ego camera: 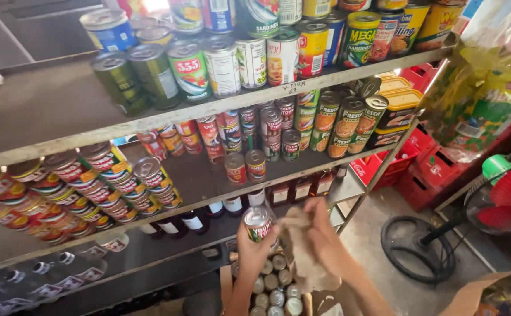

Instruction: The recorder is wiping canned goods with a cloth and then organizing/restocking them onto the store shelves.

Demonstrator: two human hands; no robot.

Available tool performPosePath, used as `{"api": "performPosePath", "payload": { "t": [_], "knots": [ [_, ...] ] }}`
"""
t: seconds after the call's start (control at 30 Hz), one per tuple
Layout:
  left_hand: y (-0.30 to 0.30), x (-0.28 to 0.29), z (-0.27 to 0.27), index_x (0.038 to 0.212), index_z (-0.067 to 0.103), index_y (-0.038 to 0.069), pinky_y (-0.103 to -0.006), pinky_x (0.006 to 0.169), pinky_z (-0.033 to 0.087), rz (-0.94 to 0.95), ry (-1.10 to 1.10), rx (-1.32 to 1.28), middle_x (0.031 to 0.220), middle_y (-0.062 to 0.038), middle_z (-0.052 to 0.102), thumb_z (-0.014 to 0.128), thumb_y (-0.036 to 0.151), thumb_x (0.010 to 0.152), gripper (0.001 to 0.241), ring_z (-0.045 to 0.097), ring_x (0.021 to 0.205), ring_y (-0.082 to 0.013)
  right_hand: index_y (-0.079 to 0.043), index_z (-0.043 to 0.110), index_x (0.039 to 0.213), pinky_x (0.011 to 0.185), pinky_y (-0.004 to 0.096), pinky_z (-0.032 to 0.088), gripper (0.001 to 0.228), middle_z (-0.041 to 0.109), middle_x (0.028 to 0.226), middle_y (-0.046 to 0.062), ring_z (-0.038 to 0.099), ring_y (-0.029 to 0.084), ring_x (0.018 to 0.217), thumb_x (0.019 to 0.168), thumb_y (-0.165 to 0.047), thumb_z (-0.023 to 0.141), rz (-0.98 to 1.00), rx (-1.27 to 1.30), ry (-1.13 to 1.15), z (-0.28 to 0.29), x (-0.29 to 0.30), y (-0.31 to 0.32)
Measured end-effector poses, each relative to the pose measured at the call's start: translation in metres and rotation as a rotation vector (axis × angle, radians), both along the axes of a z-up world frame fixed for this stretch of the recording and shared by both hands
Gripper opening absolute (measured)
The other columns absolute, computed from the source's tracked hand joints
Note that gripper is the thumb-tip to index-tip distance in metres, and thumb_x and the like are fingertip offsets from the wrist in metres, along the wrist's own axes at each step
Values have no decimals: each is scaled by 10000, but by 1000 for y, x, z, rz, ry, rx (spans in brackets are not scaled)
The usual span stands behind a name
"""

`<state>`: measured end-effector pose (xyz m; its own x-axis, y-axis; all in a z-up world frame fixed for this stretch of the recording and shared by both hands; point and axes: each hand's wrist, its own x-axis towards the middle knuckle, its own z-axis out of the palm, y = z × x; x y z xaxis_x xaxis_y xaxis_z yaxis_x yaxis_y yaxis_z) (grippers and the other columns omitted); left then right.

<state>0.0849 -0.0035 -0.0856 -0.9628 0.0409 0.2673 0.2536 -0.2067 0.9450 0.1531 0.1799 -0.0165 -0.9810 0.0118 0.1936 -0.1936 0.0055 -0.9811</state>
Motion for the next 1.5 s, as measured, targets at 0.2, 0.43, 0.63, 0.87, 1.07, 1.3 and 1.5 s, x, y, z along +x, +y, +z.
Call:
{"api": "performPosePath", "payload": {
  "t": [0.2, 0.43, 0.63, 0.87, 1.07, 1.3, 1.5],
  "knots": [
    [-39, 73, 85, 1022, 604, -16, -409, 743, 527, 137, 298, -579, 915, -176, 634, 929, 57, 502, 618, 640, 866, -372, -38, 599, 1302, 990, 363, 487, 414, 634, 1307, 141, 624, 265, 1205, 891, 11, 603, 17, 497, 426, 90, 43, -53],
    [-70, 118, 116, 1098, 607, 62, -461, 818, 512, 137, 117, -673, 1026, -130, 614, 876, 34, 522, 636, 592, 1052, -395, -49, 672, 1222, 985, 418, 486, 344, 626, 1287, 122, 607, 360, 1138, 884, 12, 684, -88, 718, 529, 46, 83, -86],
    [-87, 132, 116, 1149, 637, 113, -446, 838, 531, 16, 127, -751, 1075, -89, 604, 785, -16, 540, 639, 584, 1070, -351, -69, 709, 1153, 897, 423, 502, 415, 681, 1224, 112, 591, 350, 1050, 751, 36, 698, -19, 786, 582, 60, 89, -86],
    [-103, 134, 86, 1125, 653, 90, -462, 836, 496, 155, 223, -728, 1018, -112, 595, 894, 165, 532, 644, 576, 1009, -356, -61, 729, 1146, 870, 431, 495, 380, 673, 1151, 105, 621, 326, 1050, 773, 3, 693, 21, 856, 417, 67, 97, -91],
    [-117, 138, 77, 1184, 672, 97, -425, 859, 508, 153, 187, -687, 1005, -100, 606, 817, 85, 514, 686, 593, 1001, -337, -84, 735, 1096, 897, 404, 495, 275, 692, 1111, 47, 640, 280, 1045, 837, 2, 699, 183, 768, 430, 74, 95, -110],
    [-122, 147, 95, 1178, 665, 86, -445, 824, 504, 221, 236, -759, 1050, -97, 592, 902, 204, 533, 697, 572, 986, -339, -106, 740, 1119, 827, 415, 497, 480, 682, 1108, 50, 597, 301, 942, 672, 67, 701, 13, 969, 389, 87, 89, -123],
    [-126, 147, 100, 1156, 679, 132, -434, 812, 514, 249, 151, -793, 1010, -88, 568, 910, 200, 509, 690, 575, 992, -310, -100, 738, 1044, 829, 401, 495, 341, 693, 1071, 36, 604, 293, 941, 742, 59, 712, 151, 859, 439, 81, 102, -110]
  ]
}}
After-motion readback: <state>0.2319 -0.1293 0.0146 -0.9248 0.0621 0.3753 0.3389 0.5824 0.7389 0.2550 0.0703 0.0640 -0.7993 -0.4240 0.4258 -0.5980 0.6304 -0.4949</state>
